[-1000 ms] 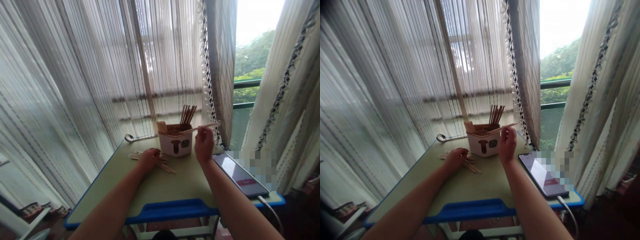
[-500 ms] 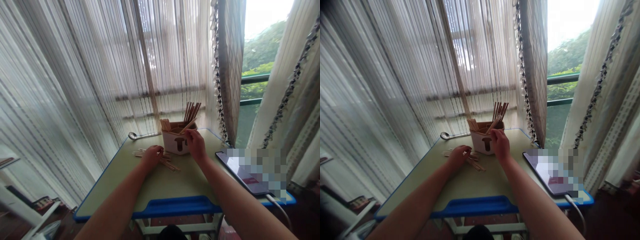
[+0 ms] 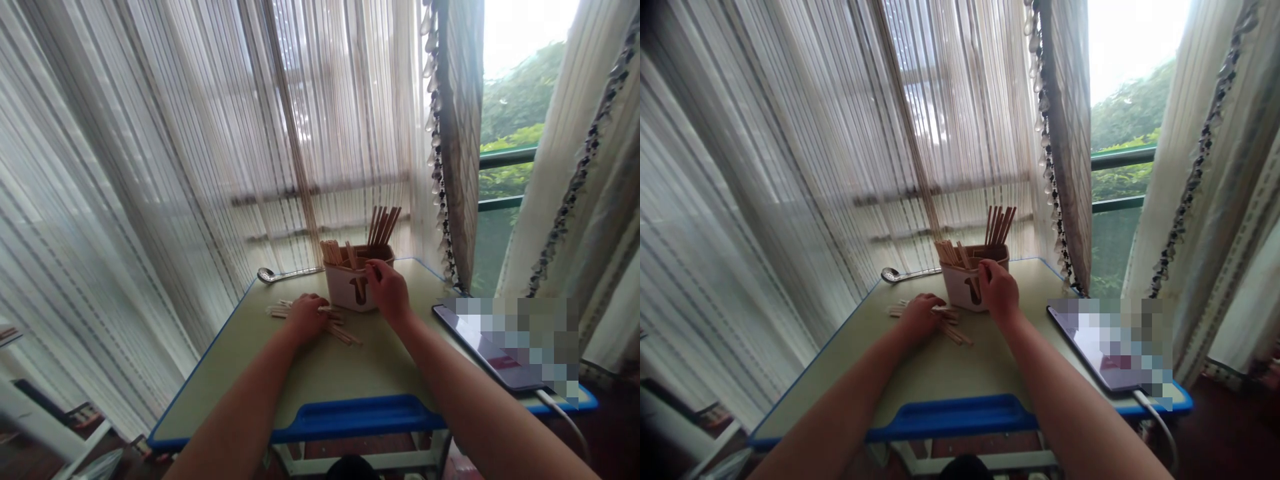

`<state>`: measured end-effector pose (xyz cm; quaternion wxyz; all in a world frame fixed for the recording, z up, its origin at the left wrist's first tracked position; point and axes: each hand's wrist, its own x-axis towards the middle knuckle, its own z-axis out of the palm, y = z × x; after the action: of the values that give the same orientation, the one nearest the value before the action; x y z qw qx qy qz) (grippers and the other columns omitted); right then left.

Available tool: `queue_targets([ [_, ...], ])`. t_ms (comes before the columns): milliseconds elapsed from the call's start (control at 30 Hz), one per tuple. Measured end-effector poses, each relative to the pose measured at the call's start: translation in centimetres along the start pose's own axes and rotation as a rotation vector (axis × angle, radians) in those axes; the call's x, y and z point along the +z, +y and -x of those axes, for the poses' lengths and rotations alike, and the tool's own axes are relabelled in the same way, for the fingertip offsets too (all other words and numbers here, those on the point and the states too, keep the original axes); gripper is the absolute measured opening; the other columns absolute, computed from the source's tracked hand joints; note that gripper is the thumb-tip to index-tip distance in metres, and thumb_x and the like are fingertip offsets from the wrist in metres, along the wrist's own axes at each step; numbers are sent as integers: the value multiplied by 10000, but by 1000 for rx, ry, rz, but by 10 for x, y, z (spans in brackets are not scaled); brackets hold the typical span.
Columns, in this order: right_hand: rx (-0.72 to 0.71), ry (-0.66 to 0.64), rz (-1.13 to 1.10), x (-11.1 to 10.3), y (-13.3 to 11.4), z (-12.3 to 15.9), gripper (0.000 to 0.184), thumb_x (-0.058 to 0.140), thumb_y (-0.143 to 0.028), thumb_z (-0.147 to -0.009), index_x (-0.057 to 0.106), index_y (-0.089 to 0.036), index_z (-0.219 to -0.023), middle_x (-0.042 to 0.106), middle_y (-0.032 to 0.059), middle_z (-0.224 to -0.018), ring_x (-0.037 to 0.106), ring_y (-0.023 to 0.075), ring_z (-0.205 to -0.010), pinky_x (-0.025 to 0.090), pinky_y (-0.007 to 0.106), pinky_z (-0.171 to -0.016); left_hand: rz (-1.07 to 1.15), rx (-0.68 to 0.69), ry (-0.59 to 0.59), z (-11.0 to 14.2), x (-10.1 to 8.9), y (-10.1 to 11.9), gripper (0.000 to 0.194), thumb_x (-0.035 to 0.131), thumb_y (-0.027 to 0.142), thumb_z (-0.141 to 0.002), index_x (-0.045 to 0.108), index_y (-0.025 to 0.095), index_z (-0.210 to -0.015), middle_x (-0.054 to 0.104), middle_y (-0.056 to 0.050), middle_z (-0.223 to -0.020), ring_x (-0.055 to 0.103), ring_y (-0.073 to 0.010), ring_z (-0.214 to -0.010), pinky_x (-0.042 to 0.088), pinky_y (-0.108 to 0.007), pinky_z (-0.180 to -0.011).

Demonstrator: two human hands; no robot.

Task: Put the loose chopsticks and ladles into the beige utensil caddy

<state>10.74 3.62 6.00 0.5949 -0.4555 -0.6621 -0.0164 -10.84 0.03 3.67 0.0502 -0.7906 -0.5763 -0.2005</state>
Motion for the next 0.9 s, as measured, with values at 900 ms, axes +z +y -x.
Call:
queue_targets([
  [900,-162,-731,79,8,0,24,261,603,-366,-770,698,-192,-940,663,20,-641,562,134,-546,341,231,-523,71,168,212,0,-2,-4,188,559,222,-855,718,242,-953,642,-53,-932,568,-192,-903,458,-319,-832],
])
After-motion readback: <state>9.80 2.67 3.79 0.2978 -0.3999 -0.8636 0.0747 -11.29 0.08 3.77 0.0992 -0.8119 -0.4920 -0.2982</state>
